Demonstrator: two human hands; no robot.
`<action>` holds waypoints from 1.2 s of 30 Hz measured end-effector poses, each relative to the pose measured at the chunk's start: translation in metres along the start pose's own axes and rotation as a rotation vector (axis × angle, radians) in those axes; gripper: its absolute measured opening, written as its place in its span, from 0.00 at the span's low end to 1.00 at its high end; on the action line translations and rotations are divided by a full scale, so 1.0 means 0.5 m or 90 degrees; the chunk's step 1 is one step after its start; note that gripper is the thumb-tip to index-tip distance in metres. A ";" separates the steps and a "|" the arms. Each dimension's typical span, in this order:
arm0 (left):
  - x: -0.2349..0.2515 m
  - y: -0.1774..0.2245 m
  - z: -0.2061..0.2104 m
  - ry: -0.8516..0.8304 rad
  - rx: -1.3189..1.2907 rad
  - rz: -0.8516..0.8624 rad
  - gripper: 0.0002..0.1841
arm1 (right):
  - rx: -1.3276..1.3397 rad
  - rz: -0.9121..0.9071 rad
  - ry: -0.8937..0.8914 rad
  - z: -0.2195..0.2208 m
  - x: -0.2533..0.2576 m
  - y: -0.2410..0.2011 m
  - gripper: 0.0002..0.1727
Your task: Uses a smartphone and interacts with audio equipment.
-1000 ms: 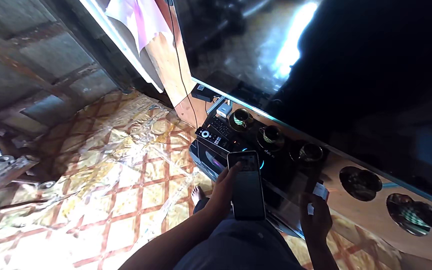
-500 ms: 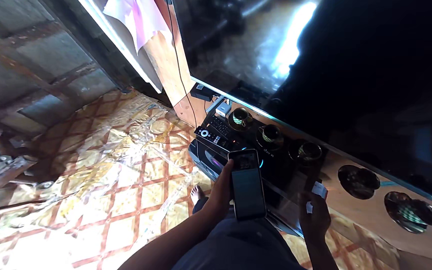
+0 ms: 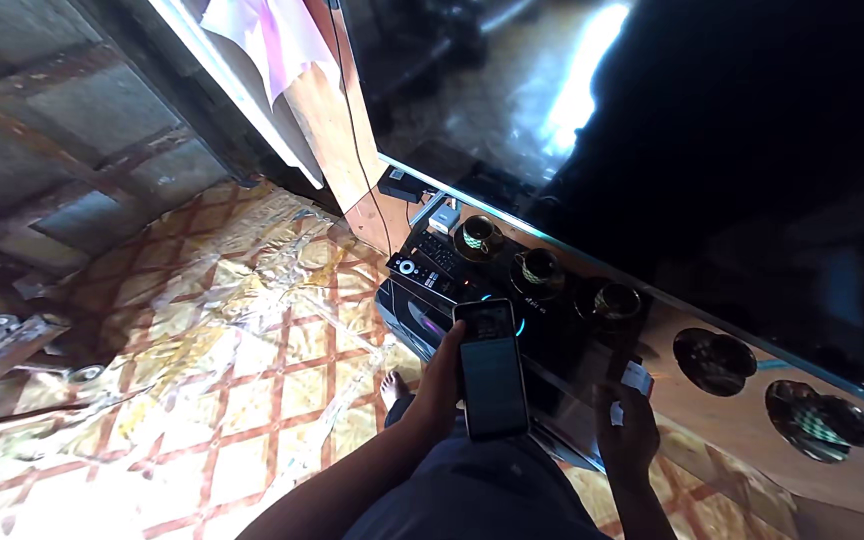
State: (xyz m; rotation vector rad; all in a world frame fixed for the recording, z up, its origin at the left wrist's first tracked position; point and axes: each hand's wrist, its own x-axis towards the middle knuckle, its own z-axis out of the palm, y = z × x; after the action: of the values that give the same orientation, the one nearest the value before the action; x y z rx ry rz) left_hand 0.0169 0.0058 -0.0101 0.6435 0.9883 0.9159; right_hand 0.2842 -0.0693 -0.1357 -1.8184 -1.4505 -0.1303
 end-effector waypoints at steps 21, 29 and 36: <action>-0.005 0.008 0.012 0.044 -0.008 -0.025 0.22 | -0.010 -0.024 0.007 0.004 0.000 0.001 0.24; 0.016 0.002 0.001 -0.003 -0.047 -0.030 0.33 | -0.014 -0.027 0.007 0.004 -0.002 0.004 0.24; 0.020 -0.011 -0.001 0.046 -0.066 -0.055 0.32 | -0.033 -0.026 0.000 0.001 -0.002 0.001 0.25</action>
State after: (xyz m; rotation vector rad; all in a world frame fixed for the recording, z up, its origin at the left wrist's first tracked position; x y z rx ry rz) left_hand 0.0208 0.0119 -0.0188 0.4795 1.0184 0.9127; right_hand 0.2843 -0.0696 -0.1371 -1.8310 -1.4972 -0.1906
